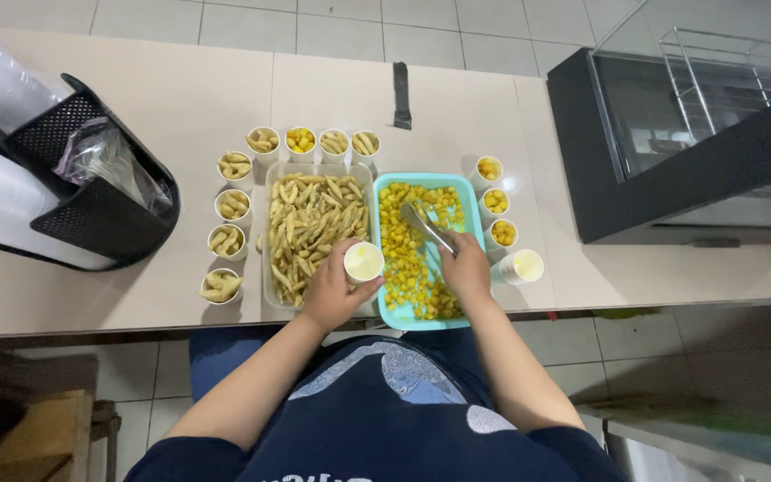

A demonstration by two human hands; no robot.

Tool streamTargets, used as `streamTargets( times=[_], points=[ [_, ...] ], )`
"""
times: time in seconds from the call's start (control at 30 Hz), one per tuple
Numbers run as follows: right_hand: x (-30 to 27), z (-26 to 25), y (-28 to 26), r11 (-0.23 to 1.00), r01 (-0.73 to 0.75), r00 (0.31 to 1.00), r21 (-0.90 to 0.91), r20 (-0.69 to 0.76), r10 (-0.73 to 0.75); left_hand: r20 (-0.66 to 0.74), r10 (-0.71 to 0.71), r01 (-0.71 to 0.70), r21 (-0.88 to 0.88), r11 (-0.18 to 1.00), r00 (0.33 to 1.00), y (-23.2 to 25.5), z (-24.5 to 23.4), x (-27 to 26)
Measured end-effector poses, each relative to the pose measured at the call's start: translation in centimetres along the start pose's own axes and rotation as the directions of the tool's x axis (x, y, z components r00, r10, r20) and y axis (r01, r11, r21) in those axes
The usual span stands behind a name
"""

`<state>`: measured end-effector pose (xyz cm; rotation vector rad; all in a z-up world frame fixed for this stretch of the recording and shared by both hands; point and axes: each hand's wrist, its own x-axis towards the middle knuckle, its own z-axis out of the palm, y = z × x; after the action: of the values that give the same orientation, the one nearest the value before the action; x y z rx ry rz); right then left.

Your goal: Filling small paper cups with snacks using tongs.

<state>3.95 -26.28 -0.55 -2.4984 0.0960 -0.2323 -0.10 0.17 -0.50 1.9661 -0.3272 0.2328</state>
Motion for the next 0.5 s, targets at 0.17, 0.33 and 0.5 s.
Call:
streamTargets(
  times=[0.17, 0.33, 0.5],
  points=[
    [-3.3, -3.8, -2.7, 0.996, 0.083, 0.997, -0.045, 0.014, -0.082, 0.011, -0.026, 0.026, -0.036, 0.999, 1.0, 0.2, -0.1, 0.0],
    [-4.9, -6.2, -0.6, 0.982, -0.097, 0.992, -0.16, 0.063, 0.108, -0.005, -0.026, 0.026, -0.079, 0.997, 1.0, -0.3, 0.2, -0.3],
    [-5.9, -6.3, 5.3, 0.959, -0.267, 0.942, -0.095, 0.182, 0.28, -0.042, 0.017, -0.021, -0.085, 0.996, 0.999, -0.6, 0.2, -0.4]
  ],
)
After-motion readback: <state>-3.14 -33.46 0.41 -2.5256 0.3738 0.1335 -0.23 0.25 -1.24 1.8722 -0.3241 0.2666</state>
